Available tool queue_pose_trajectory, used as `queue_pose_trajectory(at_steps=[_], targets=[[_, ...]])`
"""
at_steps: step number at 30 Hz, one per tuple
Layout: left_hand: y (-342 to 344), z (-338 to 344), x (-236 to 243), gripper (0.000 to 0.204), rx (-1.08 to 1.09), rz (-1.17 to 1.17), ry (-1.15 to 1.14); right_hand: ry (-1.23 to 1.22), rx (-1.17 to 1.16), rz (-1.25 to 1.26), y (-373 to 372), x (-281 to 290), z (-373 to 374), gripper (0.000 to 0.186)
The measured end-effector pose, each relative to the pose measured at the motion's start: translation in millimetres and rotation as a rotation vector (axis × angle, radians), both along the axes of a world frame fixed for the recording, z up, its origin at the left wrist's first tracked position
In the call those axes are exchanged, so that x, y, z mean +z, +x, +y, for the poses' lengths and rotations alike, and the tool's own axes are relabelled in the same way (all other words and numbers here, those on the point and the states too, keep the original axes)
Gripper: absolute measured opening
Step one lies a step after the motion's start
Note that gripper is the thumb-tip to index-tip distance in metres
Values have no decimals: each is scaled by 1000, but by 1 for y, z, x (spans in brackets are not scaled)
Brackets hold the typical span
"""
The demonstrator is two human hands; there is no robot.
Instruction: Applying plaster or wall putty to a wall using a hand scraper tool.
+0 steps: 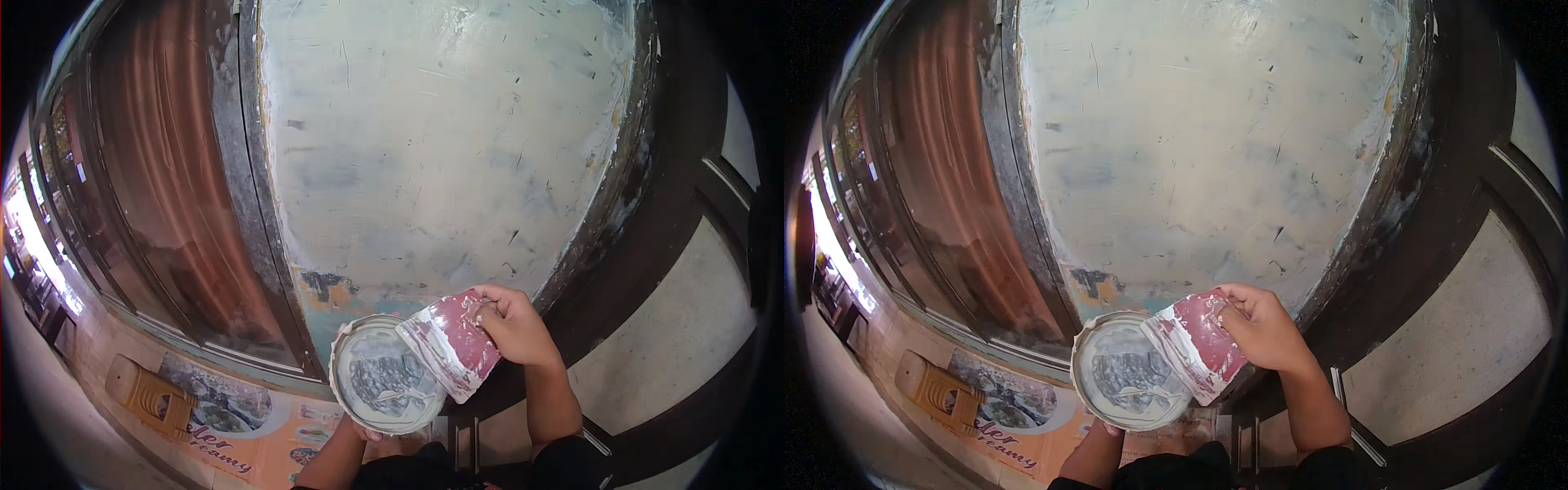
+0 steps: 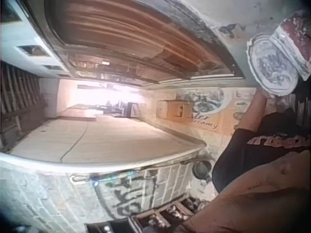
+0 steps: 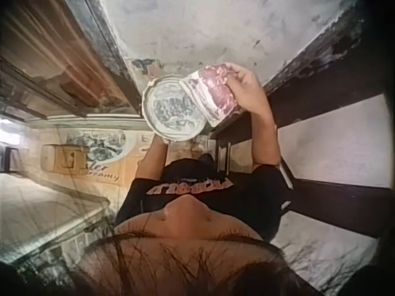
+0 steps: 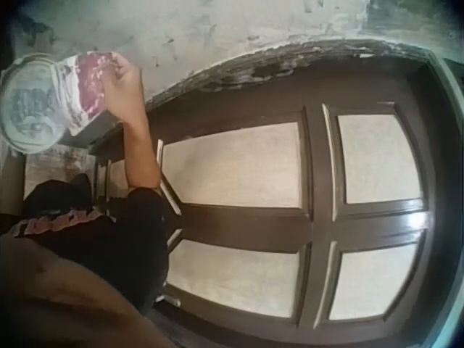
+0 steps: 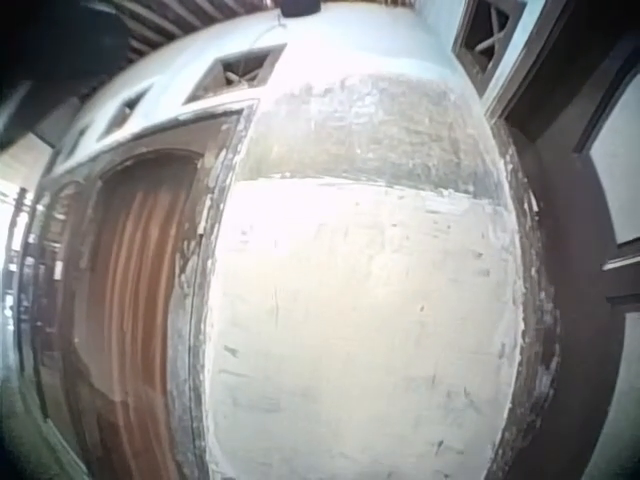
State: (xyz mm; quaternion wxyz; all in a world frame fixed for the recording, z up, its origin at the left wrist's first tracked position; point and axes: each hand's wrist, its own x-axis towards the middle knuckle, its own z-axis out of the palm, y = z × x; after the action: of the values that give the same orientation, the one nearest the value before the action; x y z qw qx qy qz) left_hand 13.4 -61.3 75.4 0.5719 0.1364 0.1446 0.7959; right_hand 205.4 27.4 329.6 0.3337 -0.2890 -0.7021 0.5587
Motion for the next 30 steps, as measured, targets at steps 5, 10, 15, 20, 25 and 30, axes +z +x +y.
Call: queue_pose_trajectory(at_steps=[5, 10, 15, 20, 25, 30], targets=[[3, 4, 5, 114, -25, 2, 0, -1, 2, -106, -4, -2, 7, 23], [17, 1, 1, 114, -61, 3, 5, 24, -12, -75, -9, -9, 6, 23], [24, -5, -4, 114, -98, 0, 6, 36, -11, -30, -11, -8, 2, 24], [26, -2, 1, 114, -140, -5, 9, 18, 17, -77, -7, 8, 1, 22], [22, -3, 4, 114, -168, -12, 10, 91, 78, -76, -8, 13, 1, 25], [18, 6, 18, 114, -197, -22, 16, 185, 103, -79, -8, 12, 0, 26]])
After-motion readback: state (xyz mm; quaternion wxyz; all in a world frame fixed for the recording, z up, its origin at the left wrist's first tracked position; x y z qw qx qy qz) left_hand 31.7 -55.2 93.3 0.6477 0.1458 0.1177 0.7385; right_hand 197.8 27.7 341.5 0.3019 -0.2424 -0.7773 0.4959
